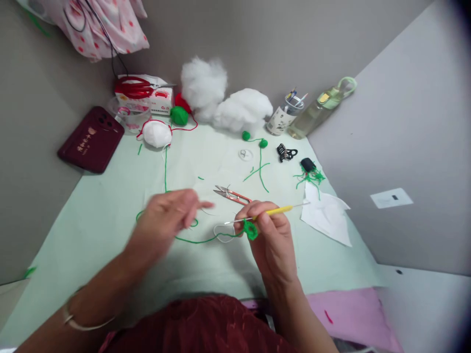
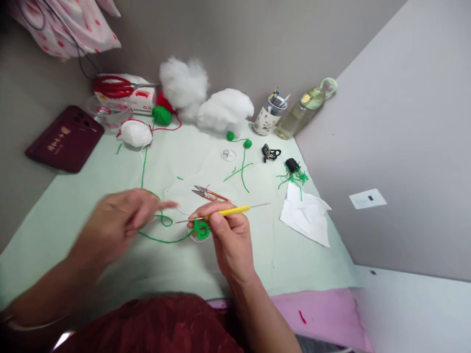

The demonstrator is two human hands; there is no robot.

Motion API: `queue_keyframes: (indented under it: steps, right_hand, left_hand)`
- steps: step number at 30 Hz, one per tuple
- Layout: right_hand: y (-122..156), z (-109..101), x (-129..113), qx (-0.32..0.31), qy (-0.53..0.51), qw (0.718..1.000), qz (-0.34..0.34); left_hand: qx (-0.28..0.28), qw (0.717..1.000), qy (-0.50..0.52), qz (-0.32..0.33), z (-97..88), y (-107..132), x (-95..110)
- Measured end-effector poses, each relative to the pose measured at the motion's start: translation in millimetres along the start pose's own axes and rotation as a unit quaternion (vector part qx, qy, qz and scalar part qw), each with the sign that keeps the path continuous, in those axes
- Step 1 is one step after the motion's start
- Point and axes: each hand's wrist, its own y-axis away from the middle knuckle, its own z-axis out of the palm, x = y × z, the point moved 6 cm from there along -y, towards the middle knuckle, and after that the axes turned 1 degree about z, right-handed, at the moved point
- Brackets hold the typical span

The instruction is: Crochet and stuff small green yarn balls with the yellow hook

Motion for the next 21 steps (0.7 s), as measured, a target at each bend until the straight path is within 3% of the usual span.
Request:
queue_keyframes:
  steps: [2,4,5,6,8,9,11,14,17,19,21]
  right_hand:
    - [1,-2,2,0.026,0.011,1.0,-0.008]
    - [1,-7,5,0.059,0.022,0.998,-0.014]
    - [2,-10,6,0.074,0.028,0.997,-0.016]
    - [2,-12,7,0.085,0.032,0.996,-0.019]
    - [2,-15,8,0.1,0.042,0.994,-0.028]
    - [3,-16,9,0.103,0.048,0.993,-0.035]
    - [4,-15,9,0.11,0.065,0.99,-0.052]
    - [6,-12,9,0.11,0.09,0.987,-0.078]
    - [7,-11,9,0.111,0.115,0.982,-0.099]
    - [7,-10,10,0.113,0.129,0.98,-0.103]
    - [7,-8,12,0.11,0.14,0.978,-0.106]
  left_hand:
    - [-0.148,0.971,0.168,-0.081,41.0,2,-11]
    - [-0.23,0.919,0.284,-0.146,57.1,6,-10]
    - [-0.226,0.906,0.322,-0.155,54.7,5,-5]
    - [-0.176,0.912,0.334,-0.16,45.3,2,-1]
    - [-0.011,0.938,0.329,-0.11,14.8,-5,12]
    - [0.06,0.947,0.305,-0.08,1.0,-5,18]
    - [0.125,0.973,0.194,0.002,-14.0,-5,31]
    - [0.074,0.993,-0.02,0.093,-4.4,-3,32]
    - [0.006,0.982,-0.131,0.134,15.1,-1,17]
    - [-0.006,0.982,-0.14,0.127,23.0,-1,6]
    - [-0.023,0.995,-0.078,0.056,28.6,-1,-6]
